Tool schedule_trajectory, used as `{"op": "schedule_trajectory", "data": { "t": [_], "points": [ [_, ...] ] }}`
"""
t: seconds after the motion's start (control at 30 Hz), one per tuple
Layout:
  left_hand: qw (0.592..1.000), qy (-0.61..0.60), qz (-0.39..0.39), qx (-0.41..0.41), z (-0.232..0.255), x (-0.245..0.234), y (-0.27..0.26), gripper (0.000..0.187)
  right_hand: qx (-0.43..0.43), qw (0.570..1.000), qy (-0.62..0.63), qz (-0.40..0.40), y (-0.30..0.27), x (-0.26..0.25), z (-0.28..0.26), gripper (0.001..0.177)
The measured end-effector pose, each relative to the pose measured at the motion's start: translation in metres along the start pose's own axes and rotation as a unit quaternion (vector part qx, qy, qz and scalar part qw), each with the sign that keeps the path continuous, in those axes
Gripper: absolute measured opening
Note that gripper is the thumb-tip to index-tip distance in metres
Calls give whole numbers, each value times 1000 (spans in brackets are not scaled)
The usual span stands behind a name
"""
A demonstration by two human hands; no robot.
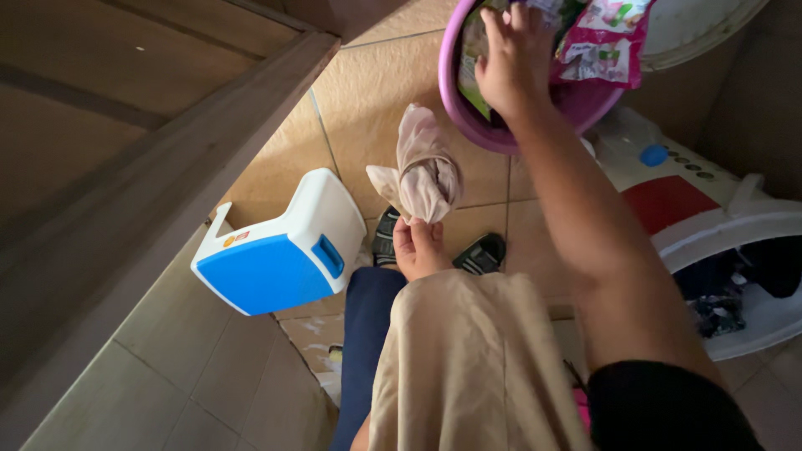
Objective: The person washes clothes by hand in a bathroom. They rinse their hands, pour water from a pink basin into a bucket, and then scrub and rinse various garments in the bucket before transferring them to the pink basin.
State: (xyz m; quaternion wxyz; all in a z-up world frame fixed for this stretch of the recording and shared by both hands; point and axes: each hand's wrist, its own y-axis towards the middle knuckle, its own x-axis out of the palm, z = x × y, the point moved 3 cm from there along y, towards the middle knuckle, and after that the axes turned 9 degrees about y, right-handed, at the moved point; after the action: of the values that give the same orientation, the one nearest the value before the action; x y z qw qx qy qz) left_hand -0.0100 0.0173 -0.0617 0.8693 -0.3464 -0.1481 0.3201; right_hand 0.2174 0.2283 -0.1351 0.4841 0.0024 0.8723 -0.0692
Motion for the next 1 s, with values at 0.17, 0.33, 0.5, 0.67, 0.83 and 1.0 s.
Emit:
{"op": "schedule_trajectory", "data": {
  "t": [0.17, 0.33, 0.5, 0.67, 0.83, 1.0],
  "points": [
    [999, -30, -14, -9, -20, -19, 19, 21, 28, 995, -92, 9, 24, 27, 14, 65],
    [1000, -13, 6, -10, -28, -34, 29, 23, -22, 995, -95, -4, 24, 21, 20, 44],
    [999, -34, -9, -36, -18, -26, 28, 21, -73, 997, -3, 38, -17, -28, 40, 22],
    [999, -51, -18, 4, -14, -19, 27, 21, -80, 994, -57, 54, -70, -81, 83, 23],
    [999, -40, -7, -27, -22, -18, 24, 20, -31, 997, -38, 54, -84, -104, 114, 21],
    [999, -49, -14, 1, -23, -9, 24, 20, 48, 986, 102, 119, -66, -118, 126, 21]
  ]
}}
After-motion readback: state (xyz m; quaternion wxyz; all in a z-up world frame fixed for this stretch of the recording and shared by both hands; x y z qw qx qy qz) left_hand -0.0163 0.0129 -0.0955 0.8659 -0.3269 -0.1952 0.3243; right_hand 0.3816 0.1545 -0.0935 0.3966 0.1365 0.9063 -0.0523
